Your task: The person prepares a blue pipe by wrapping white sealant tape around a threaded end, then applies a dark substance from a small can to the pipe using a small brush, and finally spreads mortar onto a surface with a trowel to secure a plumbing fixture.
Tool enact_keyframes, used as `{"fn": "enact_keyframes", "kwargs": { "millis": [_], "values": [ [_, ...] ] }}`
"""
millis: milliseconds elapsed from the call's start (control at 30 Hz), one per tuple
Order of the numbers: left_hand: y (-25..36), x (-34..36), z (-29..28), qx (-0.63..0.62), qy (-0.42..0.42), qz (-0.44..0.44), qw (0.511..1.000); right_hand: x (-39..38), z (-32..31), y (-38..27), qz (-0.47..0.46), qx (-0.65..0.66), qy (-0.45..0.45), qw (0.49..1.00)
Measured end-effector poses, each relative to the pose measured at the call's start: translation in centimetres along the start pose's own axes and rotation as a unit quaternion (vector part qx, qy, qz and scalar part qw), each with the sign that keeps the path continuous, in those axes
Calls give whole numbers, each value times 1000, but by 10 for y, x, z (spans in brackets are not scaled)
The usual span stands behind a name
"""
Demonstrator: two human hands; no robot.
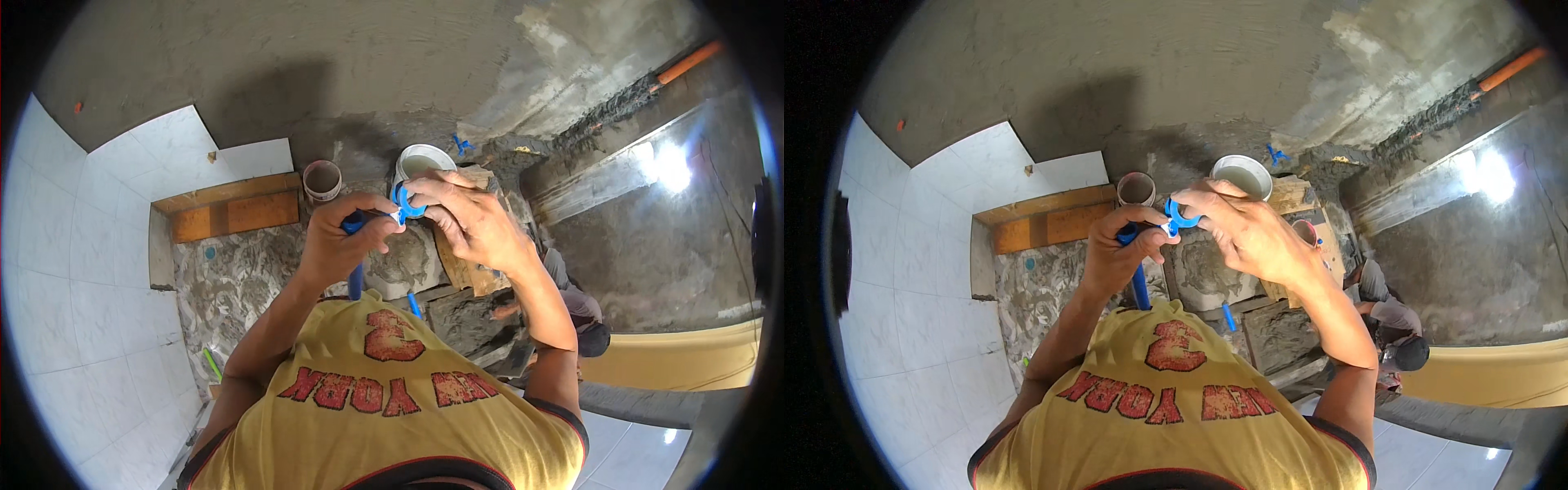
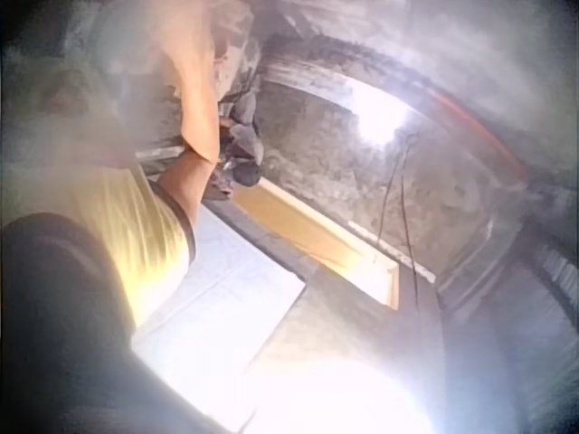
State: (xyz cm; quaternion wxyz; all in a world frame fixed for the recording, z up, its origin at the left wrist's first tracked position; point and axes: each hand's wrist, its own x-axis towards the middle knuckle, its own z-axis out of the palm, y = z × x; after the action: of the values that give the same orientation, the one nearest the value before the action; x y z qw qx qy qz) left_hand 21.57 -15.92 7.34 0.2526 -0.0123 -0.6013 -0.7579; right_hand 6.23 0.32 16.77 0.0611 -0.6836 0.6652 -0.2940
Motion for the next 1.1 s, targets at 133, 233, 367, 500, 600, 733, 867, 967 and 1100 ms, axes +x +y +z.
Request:
{"fn": "enact_keyframes", "kwargs": {
  "millis": [133, 233, 367, 500, 600, 733, 867, 967, 1100],
  "values": [
    [2, 0, 3, -41, 24, 9, 999, -5, 7, 4, -22, -4, 32, 999],
    [5, 3, 6, -73, 79, -43, 993, -8, 18, 3, -27, 12, 61, 998],
    [5, 5, 7, -122, 97, -88, 984, -15, 36, 4, 17, 62, 124, 990],
    [-3, 6, 4, -205, 118, -143, 961, -21, 46, 10, 18, 74, 124, 989],
    [-8, 8, 3, -245, 130, -164, 947, -25, 48, 9, 25, 75, 121, 989],
    [-20, 6, -4, -267, 111, -157, 944, -27, 49, 3, 33, 131, 116, 984],
    [-26, 5, 0, -227, 127, -138, 956, -29, 51, -9, 21, 142, 128, 981],
    [-25, 4, 7, -149, 129, -93, 976, -22, 50, -22, 0, 179, 159, 971],
    [-23, 6, 11, -13, 118, -1, 993, -20, 46, -23, -34, 122, 159, 979]
  ]
}}
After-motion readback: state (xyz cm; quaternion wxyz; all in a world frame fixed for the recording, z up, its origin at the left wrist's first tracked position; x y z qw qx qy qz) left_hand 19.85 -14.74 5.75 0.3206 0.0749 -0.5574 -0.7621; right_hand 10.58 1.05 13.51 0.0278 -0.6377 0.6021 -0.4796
